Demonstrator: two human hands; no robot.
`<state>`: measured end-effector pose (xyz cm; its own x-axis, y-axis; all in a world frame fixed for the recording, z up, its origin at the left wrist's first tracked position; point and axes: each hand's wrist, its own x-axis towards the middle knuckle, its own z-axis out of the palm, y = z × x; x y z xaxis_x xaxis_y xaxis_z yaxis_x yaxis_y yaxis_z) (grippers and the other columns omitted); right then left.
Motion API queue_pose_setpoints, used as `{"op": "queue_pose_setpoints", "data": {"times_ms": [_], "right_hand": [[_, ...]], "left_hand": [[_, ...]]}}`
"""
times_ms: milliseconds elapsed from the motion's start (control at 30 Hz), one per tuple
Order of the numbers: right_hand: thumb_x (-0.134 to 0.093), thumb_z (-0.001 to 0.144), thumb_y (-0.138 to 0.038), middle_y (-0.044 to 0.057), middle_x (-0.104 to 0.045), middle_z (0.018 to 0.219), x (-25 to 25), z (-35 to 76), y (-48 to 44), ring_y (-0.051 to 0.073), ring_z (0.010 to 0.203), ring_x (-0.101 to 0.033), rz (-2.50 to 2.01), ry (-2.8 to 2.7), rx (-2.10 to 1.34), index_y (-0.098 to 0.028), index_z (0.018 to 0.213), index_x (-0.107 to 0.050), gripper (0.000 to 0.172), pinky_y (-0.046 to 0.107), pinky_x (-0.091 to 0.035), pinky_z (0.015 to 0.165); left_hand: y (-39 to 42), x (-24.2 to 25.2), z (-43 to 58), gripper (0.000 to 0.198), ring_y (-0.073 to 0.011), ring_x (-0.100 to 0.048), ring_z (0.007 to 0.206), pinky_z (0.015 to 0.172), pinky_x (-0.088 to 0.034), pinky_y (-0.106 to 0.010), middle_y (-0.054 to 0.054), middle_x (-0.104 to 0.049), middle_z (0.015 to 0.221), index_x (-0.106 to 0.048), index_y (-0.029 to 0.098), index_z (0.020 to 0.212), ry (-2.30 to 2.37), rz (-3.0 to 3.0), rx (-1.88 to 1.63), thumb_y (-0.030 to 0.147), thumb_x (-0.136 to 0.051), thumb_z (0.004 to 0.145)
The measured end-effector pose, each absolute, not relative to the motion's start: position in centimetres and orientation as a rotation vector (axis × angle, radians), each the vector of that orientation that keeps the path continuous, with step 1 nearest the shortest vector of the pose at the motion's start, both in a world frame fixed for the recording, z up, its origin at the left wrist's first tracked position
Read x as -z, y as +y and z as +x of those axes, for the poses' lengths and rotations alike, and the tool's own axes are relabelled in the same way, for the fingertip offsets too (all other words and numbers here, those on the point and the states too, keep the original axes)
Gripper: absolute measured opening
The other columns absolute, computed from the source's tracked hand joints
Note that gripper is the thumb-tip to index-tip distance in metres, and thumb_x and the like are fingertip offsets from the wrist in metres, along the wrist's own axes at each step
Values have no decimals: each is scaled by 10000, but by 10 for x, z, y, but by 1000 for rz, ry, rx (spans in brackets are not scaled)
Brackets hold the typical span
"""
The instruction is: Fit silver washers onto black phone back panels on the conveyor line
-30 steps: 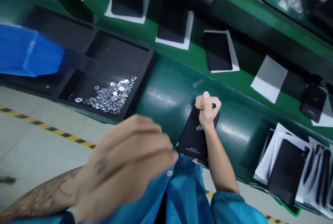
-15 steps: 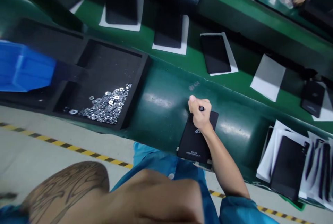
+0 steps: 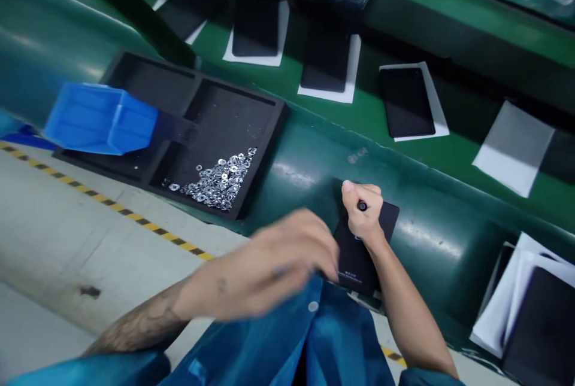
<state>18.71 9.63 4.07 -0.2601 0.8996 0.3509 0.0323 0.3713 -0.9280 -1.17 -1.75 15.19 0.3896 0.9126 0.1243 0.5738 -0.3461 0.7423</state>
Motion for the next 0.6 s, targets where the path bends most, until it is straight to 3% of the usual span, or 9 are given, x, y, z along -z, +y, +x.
{"op": "queue_pose_setpoints", "data": {"times_ms": [67, 167, 400, 600], "right_hand": [[-617, 1089, -409, -52, -262, 525, -41, 188, 96, 92, 468, -243, -868, -1604, -1066, -234, 585, -274, 634, 342, -172, 510], [-618, 1090, -370, -48, -286, 531, -43, 188, 96, 99, 467, -262, -868, -1493, -1122, -232, 585, -317, 603, 343, -183, 509], [-634, 1075, -340, -46, -297, 523, -44, 189, 94, 99, 457, -279, -841, -1460, -1099, -224, 573, -322, 602, 339, -186, 507], [-618, 1080, -369, -56, -284, 511, -44, 188, 96, 94, 452, -275, -889, -1443, -1122, -228, 569, -312, 612, 318, -210, 492]], "left_hand": [[-16, -132, -59, 288, -273, -642, 1244, 1162, -476, -503, -76, -735, 1269, -717, 267, 1215, 1743, 2058, -851, 172, -485, 1072], [-30, -92, -127, 319, -352, -564, 1294, 1140, -448, -576, -170, -641, 1381, -656, 194, 1346, 2380, 1812, -611, 291, -465, 1109], [-41, -53, -163, 427, -355, -548, 1243, 1021, -441, -540, -158, -594, 1420, -588, 272, 1495, 2419, 1621, -324, 431, -419, 1136], [-28, -50, -159, 250, -308, -608, 1193, 974, -421, -456, -105, -693, 1258, -682, 247, 1229, 2307, 1648, -499, 362, -484, 1130]]}}
